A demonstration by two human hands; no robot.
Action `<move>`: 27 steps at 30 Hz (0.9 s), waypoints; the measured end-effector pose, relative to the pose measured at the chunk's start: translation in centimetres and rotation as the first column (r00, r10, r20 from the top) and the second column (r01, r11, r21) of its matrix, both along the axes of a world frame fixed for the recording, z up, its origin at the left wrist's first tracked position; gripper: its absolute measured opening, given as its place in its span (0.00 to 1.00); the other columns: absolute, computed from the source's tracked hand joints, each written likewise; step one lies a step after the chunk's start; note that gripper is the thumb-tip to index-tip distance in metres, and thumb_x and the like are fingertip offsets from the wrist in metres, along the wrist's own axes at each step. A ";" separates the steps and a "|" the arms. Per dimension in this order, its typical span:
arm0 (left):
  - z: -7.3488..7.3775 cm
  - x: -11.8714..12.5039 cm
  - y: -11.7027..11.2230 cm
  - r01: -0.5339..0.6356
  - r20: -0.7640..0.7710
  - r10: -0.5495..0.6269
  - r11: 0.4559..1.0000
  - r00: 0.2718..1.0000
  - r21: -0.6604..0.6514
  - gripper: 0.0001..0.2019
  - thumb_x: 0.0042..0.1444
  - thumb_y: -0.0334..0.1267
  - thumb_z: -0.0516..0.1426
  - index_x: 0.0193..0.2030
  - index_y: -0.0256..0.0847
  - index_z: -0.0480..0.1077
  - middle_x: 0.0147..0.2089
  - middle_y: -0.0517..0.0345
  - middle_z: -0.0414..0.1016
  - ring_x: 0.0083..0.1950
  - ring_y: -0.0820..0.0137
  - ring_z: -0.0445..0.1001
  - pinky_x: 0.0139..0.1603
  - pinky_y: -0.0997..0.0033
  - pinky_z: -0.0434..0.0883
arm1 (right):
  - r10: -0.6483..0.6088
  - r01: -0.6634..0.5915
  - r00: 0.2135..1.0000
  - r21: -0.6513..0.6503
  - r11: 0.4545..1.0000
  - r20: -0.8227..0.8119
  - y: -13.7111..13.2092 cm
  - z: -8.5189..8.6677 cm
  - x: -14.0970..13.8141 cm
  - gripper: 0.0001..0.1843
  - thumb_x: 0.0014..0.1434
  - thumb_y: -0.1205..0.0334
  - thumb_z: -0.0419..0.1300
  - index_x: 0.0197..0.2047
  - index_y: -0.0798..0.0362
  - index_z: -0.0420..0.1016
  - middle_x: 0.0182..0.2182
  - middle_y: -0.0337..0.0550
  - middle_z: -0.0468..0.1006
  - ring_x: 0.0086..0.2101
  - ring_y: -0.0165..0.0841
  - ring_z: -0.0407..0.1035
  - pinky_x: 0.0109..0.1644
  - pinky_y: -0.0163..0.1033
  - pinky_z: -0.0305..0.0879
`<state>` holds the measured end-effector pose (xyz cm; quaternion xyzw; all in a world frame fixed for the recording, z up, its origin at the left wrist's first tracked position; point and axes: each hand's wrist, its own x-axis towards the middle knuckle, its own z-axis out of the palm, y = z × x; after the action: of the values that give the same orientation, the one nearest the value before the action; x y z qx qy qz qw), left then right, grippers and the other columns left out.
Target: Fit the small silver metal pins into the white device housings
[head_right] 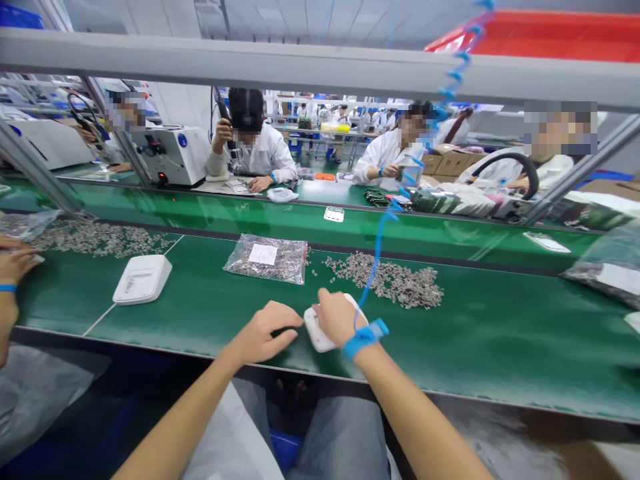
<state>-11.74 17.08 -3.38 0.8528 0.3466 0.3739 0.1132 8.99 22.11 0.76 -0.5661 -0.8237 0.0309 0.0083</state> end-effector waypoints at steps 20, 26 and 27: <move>-2.8 2.4 0.3 -0.053 -0.226 0.045 0.998 0.973 -0.031 0.19 0.61 0.55 0.54 0.37 0.40 0.73 0.38 0.52 0.77 0.42 0.65 0.73 0.49 0.60 0.59 | 0.448 -0.448 0.894 -0.012 0.894 0.012 14.4 -4.4 -0.8 0.07 0.62 0.70 0.56 0.44 0.58 0.70 0.40 0.47 0.74 0.39 0.35 0.68 0.42 0.35 0.58; -2.8 2.2 -0.1 -0.029 -0.148 0.006 0.988 0.989 -0.149 0.18 0.61 0.53 0.55 0.29 0.41 0.71 0.31 0.58 0.77 0.38 0.70 0.73 0.48 0.60 0.58 | 0.466 -0.466 0.885 -0.020 0.884 -0.019 14.1 -4.8 -1.6 0.03 0.65 0.67 0.55 0.39 0.55 0.69 0.35 0.45 0.74 0.36 0.35 0.68 0.38 0.36 0.56; -2.8 2.3 0.0 -0.026 -0.118 0.007 0.987 0.993 -0.160 0.18 0.61 0.53 0.55 0.28 0.40 0.70 0.30 0.59 0.77 0.37 0.71 0.73 0.49 0.60 0.57 | 0.442 -0.442 0.897 0.001 0.897 -0.026 14.3 -5.0 -1.5 0.03 0.66 0.65 0.55 0.40 0.55 0.68 0.35 0.46 0.74 0.36 0.36 0.68 0.38 0.37 0.56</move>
<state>-9.48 17.06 -6.22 0.8584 0.3889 0.2949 0.1578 7.45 36.39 -4.27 -0.3640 -0.9304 0.0413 0.0102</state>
